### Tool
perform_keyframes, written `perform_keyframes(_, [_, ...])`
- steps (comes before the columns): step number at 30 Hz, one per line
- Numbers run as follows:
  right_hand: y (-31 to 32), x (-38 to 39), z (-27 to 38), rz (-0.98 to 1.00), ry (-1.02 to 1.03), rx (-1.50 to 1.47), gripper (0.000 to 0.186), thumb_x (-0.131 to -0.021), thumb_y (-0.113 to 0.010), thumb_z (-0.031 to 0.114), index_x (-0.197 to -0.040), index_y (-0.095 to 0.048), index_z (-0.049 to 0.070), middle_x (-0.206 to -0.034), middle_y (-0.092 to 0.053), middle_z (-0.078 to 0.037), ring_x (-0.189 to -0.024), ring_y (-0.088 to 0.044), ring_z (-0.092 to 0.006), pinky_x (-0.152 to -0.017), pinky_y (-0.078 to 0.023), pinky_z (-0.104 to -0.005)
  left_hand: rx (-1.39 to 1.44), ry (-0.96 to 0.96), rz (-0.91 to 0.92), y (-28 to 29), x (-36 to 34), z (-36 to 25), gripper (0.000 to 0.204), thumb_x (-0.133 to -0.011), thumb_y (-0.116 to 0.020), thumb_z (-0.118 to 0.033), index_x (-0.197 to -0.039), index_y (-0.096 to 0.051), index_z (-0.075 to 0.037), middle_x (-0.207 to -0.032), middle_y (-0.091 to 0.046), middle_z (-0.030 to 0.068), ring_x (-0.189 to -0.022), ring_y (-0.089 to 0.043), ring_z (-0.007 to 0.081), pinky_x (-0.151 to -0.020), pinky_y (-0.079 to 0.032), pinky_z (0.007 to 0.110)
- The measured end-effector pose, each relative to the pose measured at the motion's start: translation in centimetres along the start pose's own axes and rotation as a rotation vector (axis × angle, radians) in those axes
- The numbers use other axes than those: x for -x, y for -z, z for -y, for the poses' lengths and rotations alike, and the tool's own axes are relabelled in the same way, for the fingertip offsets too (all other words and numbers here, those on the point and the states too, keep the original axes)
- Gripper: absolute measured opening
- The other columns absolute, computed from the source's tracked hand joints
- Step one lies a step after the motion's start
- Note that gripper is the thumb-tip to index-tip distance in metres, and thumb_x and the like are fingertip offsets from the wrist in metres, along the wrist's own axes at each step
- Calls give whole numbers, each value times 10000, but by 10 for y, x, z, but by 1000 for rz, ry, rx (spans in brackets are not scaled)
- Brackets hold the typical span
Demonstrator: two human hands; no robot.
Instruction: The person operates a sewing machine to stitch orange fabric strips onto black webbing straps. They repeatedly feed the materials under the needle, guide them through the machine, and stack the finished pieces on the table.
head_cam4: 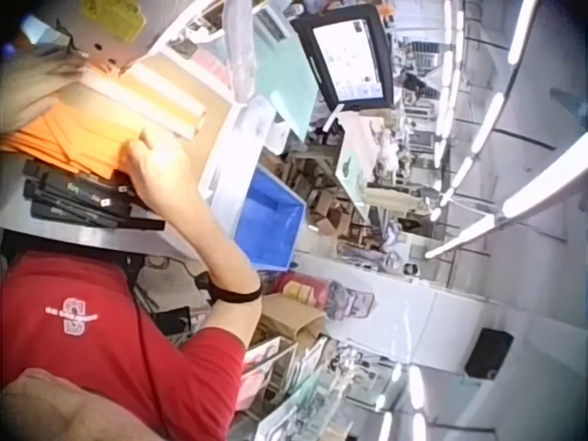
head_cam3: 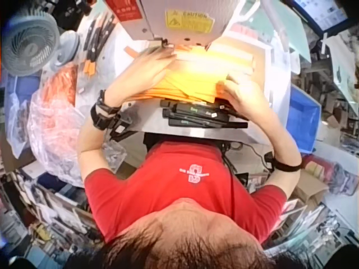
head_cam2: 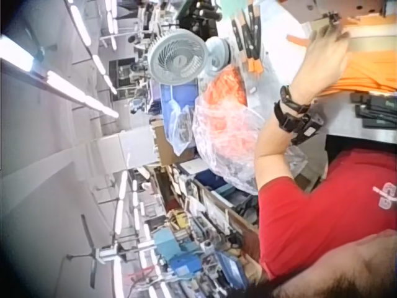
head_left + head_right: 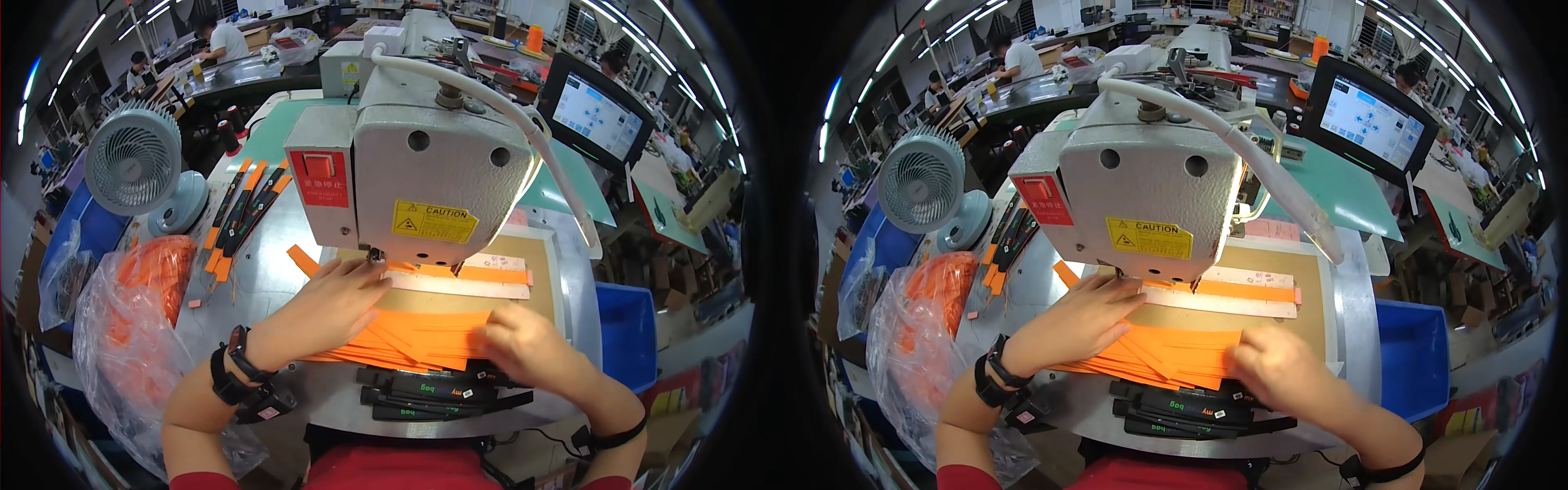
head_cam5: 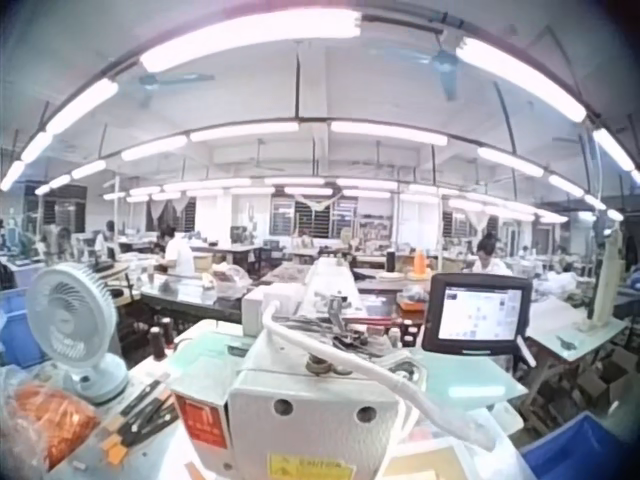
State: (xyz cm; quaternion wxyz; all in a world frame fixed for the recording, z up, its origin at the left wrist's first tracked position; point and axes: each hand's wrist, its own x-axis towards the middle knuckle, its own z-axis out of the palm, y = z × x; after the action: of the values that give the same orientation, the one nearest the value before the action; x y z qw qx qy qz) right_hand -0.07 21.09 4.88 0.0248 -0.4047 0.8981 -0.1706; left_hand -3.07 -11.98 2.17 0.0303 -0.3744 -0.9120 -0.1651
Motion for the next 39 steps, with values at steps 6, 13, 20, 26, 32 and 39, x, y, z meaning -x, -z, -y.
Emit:
perform_keyframes(6, [-3, -15, -44, -228, -24, 71, 290, -845, -722, 27, -1131, -689, -6, -1060, -647, -144, -1010, -642, -349, -890, -540, -430, -7, -52, 48, -8, -21, 13, 558, -920, -668, -185, -1420, -519, 15, -1458, -508, 185, -1355, -455, 409, -1168, -335, 522])
perform_keyframes(13, [-3, 4, -91, -211, -239, 18, 282, -846, -745, 43, -1116, -684, -6, -1102, -643, -150, -1002, -651, -327, -868, -539, -381, -39, -77, 51, -11, -27, 18, 617, -924, -660, -172, -1497, -468, -44, -1363, -609, 148, -1346, -489, 356, -1130, -359, 503])
perform_keyframes(20, [9, 14, -109, -148, -448, -184, 262, -885, -735, 94, -1120, -679, -8, -1079, -628, -143, -1016, -652, -308, -875, -529, -380, 82, 40, 97, -10, -29, 14, 515, -928, -611, -149, -1426, -552, -30, -1327, -625, 197, -1272, -548, 386, -1102, -388, 494])
perform_keyframes(26, [11, 9, -106, -66, -382, -18, 202, -904, -710, 119, -1065, -703, -3, -1050, -640, -125, -1030, -648, -314, -899, -523, -391, 113, 35, 75, -8, -27, 13, 511, -930, -600, -140, -1425, -551, -22, -1308, -631, 217, -1240, -563, 412, -1078, -408, 497])
perform_keyframes(32, [-1, 9, -119, -33, -161, 308, 102, -841, -702, 88, -904, -684, 10, -927, -639, -129, -884, -676, -314, -784, -553, -409, 146, 26, 46, -9, -27, 12, 524, -922, -608, -112, -1436, -543, -37, -1294, -631, 225, -1230, -566, 419, -1079, -408, 501])
perform_keyframes(39, [-2, -4, -91, -31, 78, 656, 90, -706, -655, 95, -765, -607, 48, -832, -582, -108, -781, -651, -273, -703, -547, -381, 121, 27, 50, -8, -27, 11, 549, -912, -612, -99, -1450, -524, -32, -1332, -605, 229, -1261, -539, 432, -1092, -402, 502])
